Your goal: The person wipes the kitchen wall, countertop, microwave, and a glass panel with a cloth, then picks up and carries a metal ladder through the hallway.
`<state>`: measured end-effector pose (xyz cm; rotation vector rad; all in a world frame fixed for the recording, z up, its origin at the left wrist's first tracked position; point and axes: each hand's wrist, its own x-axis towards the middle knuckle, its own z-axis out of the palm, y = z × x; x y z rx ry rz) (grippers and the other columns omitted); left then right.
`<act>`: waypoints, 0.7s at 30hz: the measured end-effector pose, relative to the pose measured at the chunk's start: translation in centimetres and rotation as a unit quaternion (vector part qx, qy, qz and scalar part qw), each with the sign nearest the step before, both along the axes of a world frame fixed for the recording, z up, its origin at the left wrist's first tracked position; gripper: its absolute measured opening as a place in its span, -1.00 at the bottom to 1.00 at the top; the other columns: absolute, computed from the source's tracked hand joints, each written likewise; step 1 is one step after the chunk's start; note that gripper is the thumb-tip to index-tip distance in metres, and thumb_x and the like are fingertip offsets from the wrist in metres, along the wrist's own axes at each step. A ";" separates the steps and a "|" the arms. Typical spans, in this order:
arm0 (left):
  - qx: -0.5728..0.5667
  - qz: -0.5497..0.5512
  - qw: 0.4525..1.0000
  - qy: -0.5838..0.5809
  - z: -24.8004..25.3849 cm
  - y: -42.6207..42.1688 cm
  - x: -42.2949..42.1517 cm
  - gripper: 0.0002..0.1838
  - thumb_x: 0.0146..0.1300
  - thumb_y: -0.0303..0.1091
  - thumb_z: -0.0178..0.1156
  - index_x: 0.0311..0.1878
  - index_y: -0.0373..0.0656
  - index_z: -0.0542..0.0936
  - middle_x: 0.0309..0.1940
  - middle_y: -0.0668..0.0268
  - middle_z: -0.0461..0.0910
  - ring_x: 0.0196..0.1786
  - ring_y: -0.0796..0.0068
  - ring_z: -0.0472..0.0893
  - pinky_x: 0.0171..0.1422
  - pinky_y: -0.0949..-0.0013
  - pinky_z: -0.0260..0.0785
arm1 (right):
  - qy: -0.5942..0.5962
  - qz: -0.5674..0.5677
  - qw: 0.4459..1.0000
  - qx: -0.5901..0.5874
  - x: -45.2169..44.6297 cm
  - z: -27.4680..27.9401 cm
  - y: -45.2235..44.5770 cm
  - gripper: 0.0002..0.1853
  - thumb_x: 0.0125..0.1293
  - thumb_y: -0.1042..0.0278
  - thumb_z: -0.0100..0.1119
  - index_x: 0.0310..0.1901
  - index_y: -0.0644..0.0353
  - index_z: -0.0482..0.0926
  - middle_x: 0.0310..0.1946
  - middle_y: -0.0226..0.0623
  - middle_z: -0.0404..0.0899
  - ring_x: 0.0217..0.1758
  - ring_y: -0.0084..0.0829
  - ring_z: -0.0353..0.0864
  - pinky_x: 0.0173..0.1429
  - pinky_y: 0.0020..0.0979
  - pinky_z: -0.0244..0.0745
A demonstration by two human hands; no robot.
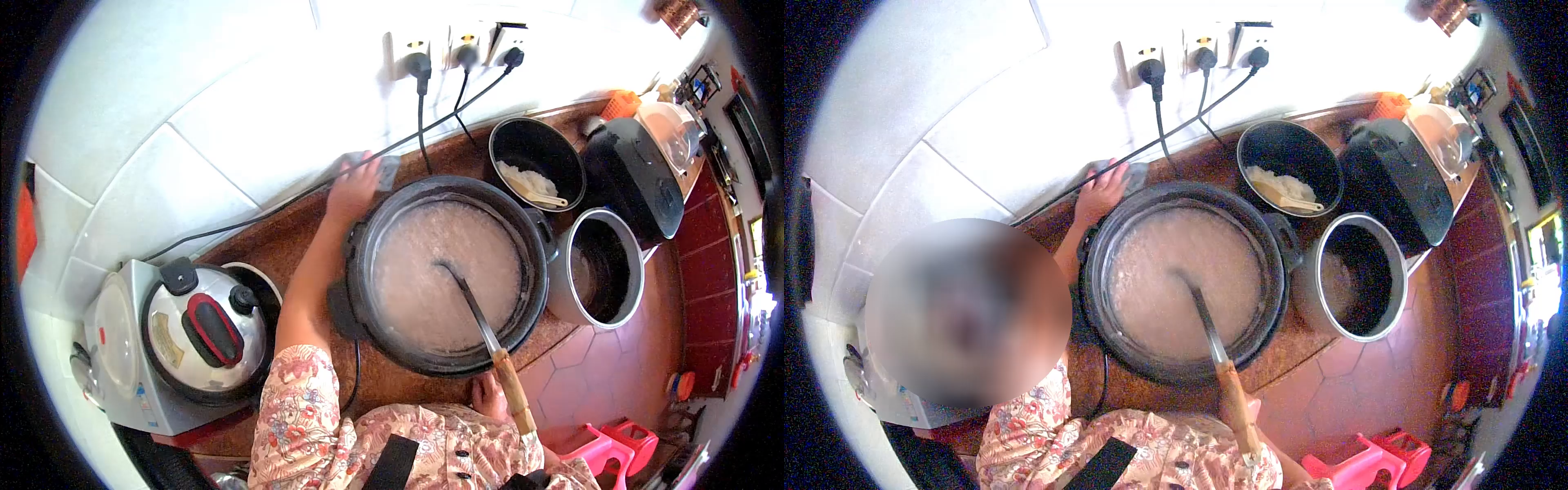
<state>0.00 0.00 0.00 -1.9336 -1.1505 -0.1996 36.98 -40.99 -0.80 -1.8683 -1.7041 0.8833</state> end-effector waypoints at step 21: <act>0.018 0.049 0.986 -0.158 1.6 0.6 6.0 -0.68 0.14 -0.21 0.12 0.00 0.20 0.61 -0.14 0.36 0.47 -0.15 0.32 0.51 -0.23 0.15 0.38 | 0.008 -0.011 1.000 -0.003 0.0 -0.7 -1.1 -0.83 0.22 0.49 0.11 -0.14 0.23 0.49 -0.36 -0.01 0.52 -0.28 0.01 0.53 -0.22 -0.12 0.43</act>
